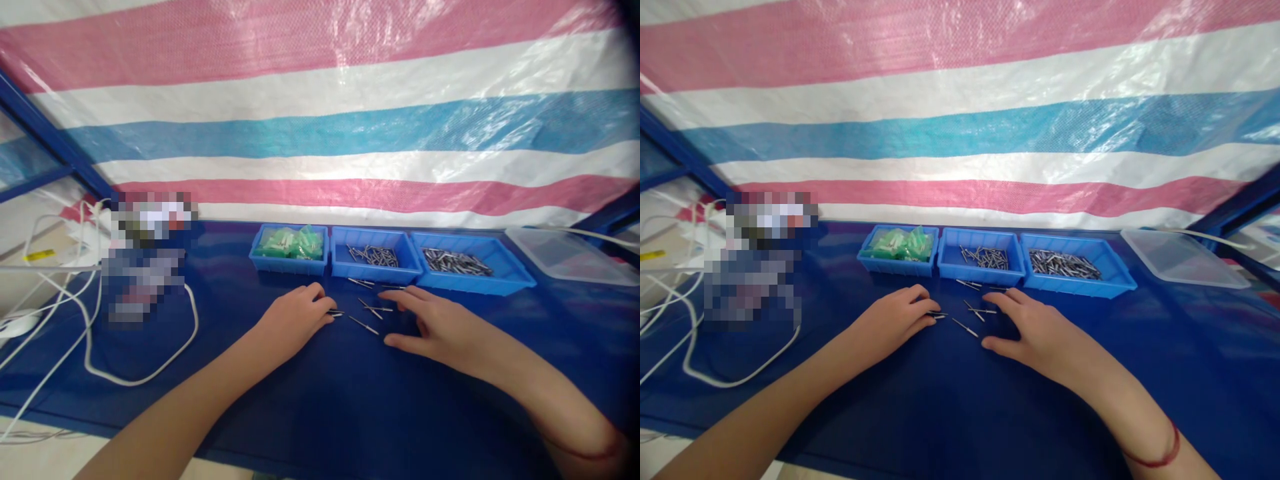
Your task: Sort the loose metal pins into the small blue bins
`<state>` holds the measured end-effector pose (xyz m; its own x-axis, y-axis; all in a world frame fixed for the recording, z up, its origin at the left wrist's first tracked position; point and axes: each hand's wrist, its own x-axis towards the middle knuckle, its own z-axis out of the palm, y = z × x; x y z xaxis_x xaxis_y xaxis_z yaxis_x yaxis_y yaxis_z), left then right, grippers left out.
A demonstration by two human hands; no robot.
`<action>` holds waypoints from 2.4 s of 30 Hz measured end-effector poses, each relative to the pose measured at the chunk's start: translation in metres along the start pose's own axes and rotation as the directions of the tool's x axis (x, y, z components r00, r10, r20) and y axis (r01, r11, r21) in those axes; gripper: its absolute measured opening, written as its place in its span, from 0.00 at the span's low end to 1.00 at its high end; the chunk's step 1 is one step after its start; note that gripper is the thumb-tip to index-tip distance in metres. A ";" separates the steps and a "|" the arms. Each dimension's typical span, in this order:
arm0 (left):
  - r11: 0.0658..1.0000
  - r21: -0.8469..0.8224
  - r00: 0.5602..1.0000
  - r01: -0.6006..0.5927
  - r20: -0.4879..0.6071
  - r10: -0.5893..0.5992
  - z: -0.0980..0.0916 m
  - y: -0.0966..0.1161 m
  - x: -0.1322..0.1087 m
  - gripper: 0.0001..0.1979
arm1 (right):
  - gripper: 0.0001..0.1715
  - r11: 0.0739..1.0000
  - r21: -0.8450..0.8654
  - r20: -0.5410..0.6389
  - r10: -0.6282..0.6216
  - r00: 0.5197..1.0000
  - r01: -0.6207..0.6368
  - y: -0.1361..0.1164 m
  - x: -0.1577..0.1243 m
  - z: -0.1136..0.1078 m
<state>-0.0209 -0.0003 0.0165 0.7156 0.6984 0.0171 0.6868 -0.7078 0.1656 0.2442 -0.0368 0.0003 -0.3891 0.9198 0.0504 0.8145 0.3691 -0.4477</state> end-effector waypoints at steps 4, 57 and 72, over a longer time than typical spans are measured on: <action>0.999 -0.025 1.000 -0.020 -0.005 0.020 0.004 0.002 0.003 0.10 | 0.25 1.000 -0.020 -0.008 -0.020 1.000 0.019 -0.003 0.003 0.003; 0.982 -0.184 0.974 -0.038 -0.226 -0.005 0.023 0.015 0.009 0.10 | 0.11 0.979 0.201 -0.187 0.017 0.982 0.021 -0.042 0.018 0.029; 0.945 -0.256 0.870 -0.205 -0.490 0.056 0.017 0.016 0.006 0.08 | 0.09 0.959 0.162 -0.328 -0.169 0.929 0.232 -0.047 0.018 0.031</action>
<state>-0.0035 -0.0090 0.0023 0.5987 0.6200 0.5072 0.4694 -0.7846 0.4051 0.1855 -0.0422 -0.0050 -0.3581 0.8361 0.4155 0.6210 0.5457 -0.5627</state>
